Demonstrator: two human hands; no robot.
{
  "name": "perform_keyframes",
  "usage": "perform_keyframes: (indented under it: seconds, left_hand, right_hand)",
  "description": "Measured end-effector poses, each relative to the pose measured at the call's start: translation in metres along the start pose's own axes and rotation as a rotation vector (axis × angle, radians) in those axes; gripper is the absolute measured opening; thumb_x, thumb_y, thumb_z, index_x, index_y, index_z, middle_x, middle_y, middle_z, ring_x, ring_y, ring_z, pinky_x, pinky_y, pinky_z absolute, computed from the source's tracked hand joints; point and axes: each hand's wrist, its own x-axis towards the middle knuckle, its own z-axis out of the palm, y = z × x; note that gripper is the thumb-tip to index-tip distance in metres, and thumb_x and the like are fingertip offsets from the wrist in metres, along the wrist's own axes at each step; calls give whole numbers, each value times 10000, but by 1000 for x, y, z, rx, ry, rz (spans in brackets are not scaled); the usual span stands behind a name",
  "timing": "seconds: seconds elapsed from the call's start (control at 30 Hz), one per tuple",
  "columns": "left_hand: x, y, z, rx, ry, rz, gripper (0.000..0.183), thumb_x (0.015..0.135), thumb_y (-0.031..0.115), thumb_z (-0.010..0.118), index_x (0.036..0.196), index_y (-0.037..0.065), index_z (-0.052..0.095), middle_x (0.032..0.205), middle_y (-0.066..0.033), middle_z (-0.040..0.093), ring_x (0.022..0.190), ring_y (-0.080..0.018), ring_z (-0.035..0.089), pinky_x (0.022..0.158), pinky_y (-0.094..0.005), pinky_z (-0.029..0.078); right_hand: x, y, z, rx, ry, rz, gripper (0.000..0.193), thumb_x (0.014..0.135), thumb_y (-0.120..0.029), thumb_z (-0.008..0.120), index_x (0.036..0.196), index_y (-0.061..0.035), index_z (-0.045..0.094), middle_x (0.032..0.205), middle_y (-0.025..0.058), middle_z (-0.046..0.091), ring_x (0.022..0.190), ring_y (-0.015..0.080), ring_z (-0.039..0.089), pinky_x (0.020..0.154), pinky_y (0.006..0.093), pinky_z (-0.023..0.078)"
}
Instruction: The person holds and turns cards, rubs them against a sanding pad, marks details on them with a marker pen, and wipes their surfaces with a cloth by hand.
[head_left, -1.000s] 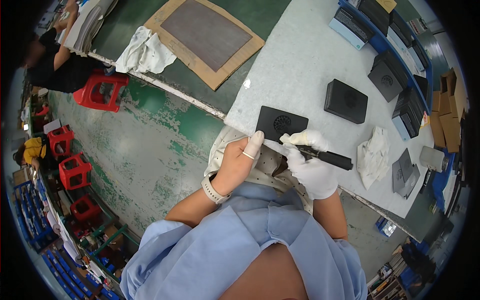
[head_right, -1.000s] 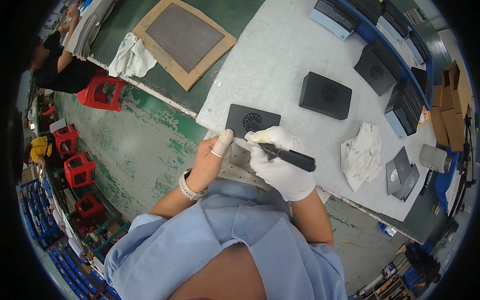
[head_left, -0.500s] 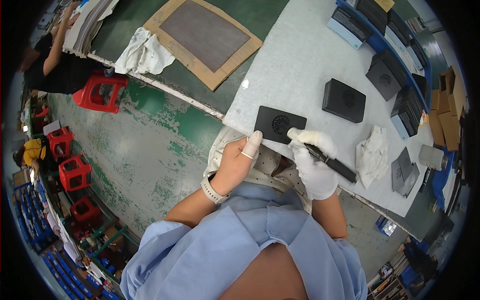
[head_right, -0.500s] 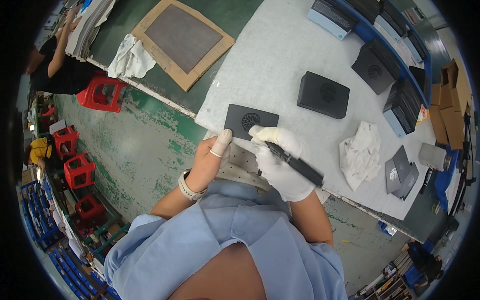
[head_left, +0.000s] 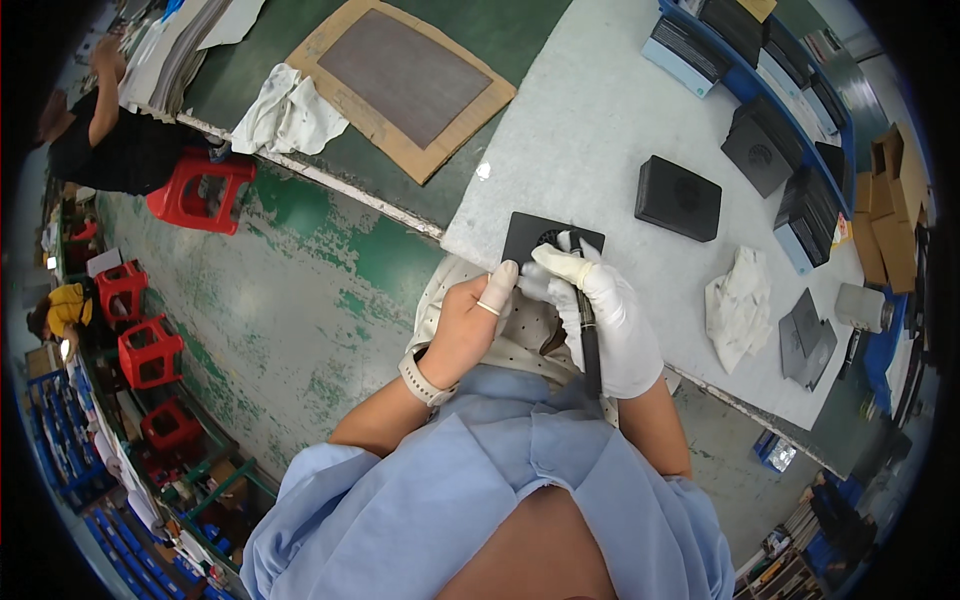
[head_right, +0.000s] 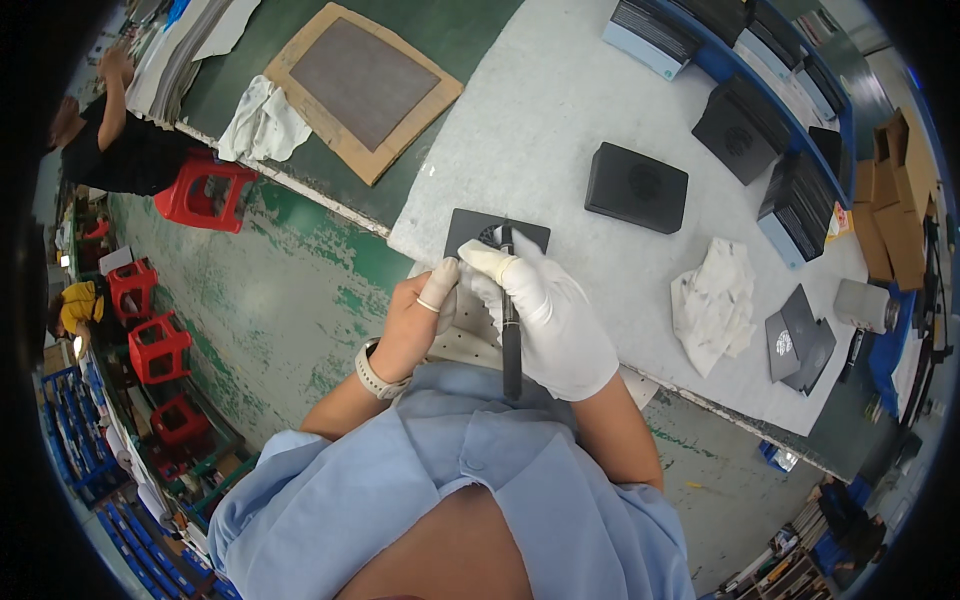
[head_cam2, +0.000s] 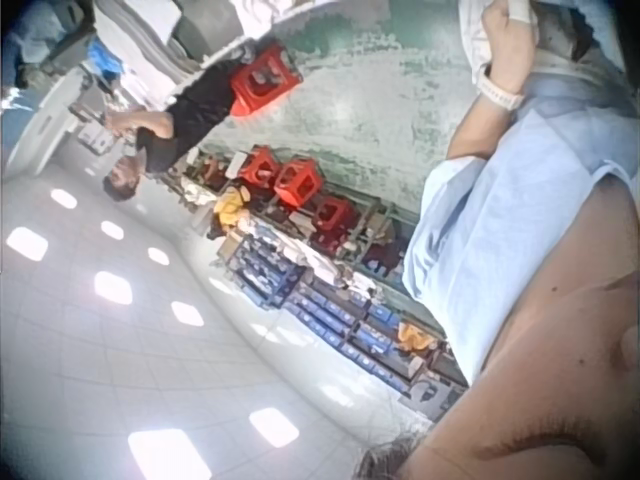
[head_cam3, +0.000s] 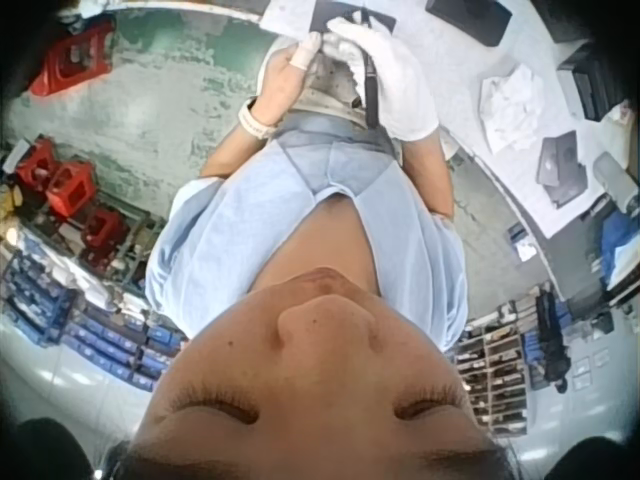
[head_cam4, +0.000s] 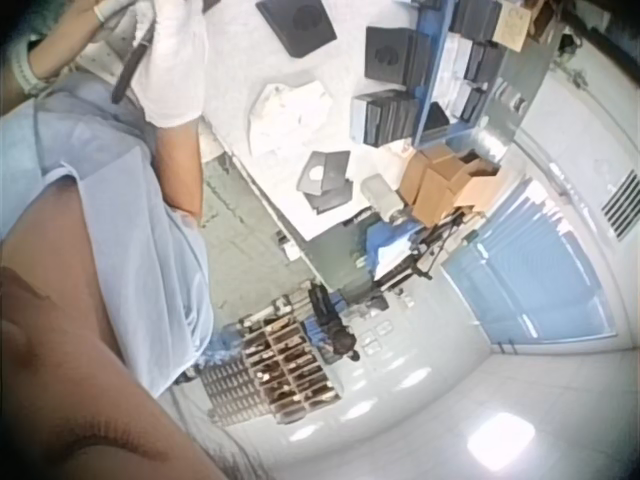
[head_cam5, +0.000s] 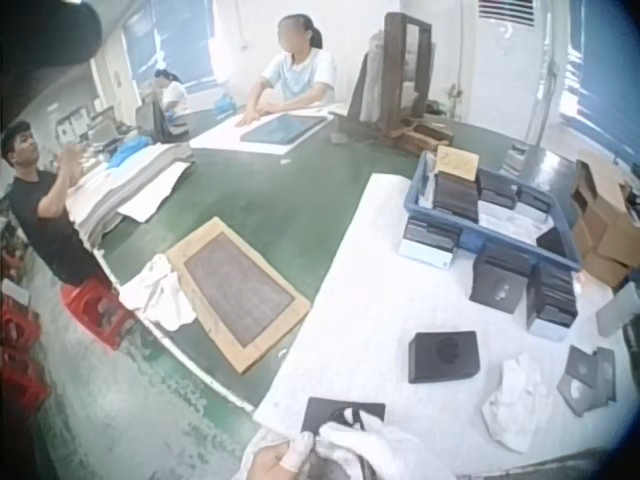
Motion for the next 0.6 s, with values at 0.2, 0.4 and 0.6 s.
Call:
perform_keyframes:
  seconds: [0.2, 0.4, 0.6]
  left_hand:
    - [1, -4, -4, -6, -27, -14, 481, 979, 366, 467, 587, 87, 453, 534, 57, 379, 473, -39, 300, 436, -224, 235]
    - [0, -6, -6, -16, -50, -10, 472, 974, 380, 477, 613, 76, 483, 565, 64, 399, 503, -28, 316, 452, -211, 255]
    - [1, -6, -5, -5, -45, -18, 478, 973, 381, 479, 603, 78, 477, 561, 64, 394, 509, -28, 314, 456, -212, 255]
  right_hand:
    - [-4, -9, 9, 674, 227, 412, 370, 861, 25, 539, 1220, -59, 503, 1007, 134, 612, 915, 196, 641, 706, 271, 516]
    - [0, -3, 3, 0, -47, -20, 455, 801, 36, 575, 1236, -64, 490, 943, 120, 580, 764, 179, 586, 719, 285, 512]
    - [-6, 2, 6, 19, 108, 18, 474, 792, 62, 571, 1248, -30, 484, 905, 118, 584, 751, 193, 602, 735, 324, 539]
